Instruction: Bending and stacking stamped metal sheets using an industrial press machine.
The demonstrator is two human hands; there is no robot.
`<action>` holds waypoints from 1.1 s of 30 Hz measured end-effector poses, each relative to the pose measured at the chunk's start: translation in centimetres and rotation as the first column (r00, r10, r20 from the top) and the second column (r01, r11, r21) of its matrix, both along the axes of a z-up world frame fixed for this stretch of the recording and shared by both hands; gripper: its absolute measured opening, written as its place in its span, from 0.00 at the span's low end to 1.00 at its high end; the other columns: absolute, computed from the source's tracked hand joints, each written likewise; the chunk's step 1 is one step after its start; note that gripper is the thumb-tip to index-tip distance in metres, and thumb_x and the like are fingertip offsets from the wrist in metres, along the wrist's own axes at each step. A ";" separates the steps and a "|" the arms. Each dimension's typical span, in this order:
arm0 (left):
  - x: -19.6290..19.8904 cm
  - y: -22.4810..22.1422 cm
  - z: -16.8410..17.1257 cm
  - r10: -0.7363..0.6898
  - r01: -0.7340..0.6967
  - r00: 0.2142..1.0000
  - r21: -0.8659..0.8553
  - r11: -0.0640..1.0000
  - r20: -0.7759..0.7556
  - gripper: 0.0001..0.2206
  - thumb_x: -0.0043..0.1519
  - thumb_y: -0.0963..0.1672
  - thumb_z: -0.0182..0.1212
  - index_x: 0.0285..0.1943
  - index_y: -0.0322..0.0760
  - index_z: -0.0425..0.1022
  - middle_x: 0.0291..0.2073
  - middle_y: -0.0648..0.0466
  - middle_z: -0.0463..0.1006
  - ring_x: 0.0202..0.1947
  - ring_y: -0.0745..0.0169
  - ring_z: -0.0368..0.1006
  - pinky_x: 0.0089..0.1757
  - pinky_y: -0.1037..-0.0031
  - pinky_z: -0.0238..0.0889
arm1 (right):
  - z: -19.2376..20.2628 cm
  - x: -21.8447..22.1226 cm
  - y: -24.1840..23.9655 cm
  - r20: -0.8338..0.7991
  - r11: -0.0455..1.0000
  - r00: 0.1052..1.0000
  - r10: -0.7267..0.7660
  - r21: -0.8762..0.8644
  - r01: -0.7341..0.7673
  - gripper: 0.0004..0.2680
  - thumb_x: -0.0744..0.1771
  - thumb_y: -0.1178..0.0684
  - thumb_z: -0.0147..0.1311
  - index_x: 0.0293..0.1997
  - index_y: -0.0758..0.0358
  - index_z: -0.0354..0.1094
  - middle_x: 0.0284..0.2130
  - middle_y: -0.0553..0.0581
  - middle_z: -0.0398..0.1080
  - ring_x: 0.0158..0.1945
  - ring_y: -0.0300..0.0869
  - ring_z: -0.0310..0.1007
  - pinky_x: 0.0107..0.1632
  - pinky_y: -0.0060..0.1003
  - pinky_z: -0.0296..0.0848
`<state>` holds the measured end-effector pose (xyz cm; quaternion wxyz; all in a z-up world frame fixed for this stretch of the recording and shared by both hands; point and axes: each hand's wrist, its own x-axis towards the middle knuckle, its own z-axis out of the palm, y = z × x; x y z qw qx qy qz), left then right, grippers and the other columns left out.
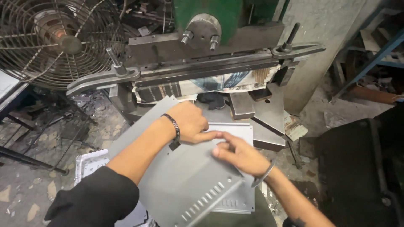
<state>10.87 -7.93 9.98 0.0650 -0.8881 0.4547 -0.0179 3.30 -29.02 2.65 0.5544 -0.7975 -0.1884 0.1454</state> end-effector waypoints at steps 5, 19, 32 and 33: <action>-0.1 -0.1 -1.5 0.026 -0.033 0.995 -0.072 0.997 -0.100 0.30 0.67 0.57 0.41 0.22 0.44 0.83 0.18 0.44 0.77 0.24 0.38 0.74 0.32 0.54 0.66 | -0.8 -1.3 1.8 -0.219 0.988 0.973 0.077 0.146 -0.045 0.16 0.66 0.51 0.59 0.58 0.68 0.68 0.41 0.51 0.78 0.42 0.31 0.74 0.47 0.29 0.74; 0.5 2.0 -9.7 0.211 -0.701 0.671 -0.701 -0.131 -0.710 0.29 0.61 0.50 0.61 0.62 0.18 0.65 0.56 0.33 0.74 0.55 0.43 0.70 0.55 0.63 0.61 | 2.1 7.6 -5.9 -0.494 0.850 0.812 -0.311 0.237 0.470 0.13 0.68 0.50 0.53 0.53 0.67 0.68 0.37 0.63 0.77 0.34 0.46 0.78 0.38 0.42 0.80; 5.0 -0.6 -10.9 -0.044 -0.745 0.616 -0.564 -0.355 -0.786 0.22 0.65 0.47 0.54 0.56 0.18 0.69 0.48 0.43 0.77 0.49 0.59 0.70 0.53 0.73 0.60 | 1.7 11.8 -8.3 -0.487 0.864 0.824 -0.289 0.239 0.443 0.15 0.66 0.50 0.58 0.55 0.69 0.70 0.42 0.56 0.77 0.40 0.39 0.78 0.43 0.37 0.78; 4.9 -0.6 -10.6 -0.052 -0.751 0.610 -0.556 -0.356 -0.791 0.22 0.65 0.47 0.54 0.56 0.18 0.70 0.47 0.43 0.77 0.49 0.59 0.70 0.53 0.72 0.61 | 1.8 11.7 -8.3 -0.483 0.861 0.823 -0.298 0.237 0.450 0.15 0.66 0.50 0.58 0.56 0.69 0.70 0.42 0.56 0.77 0.40 0.38 0.77 0.43 0.37 0.78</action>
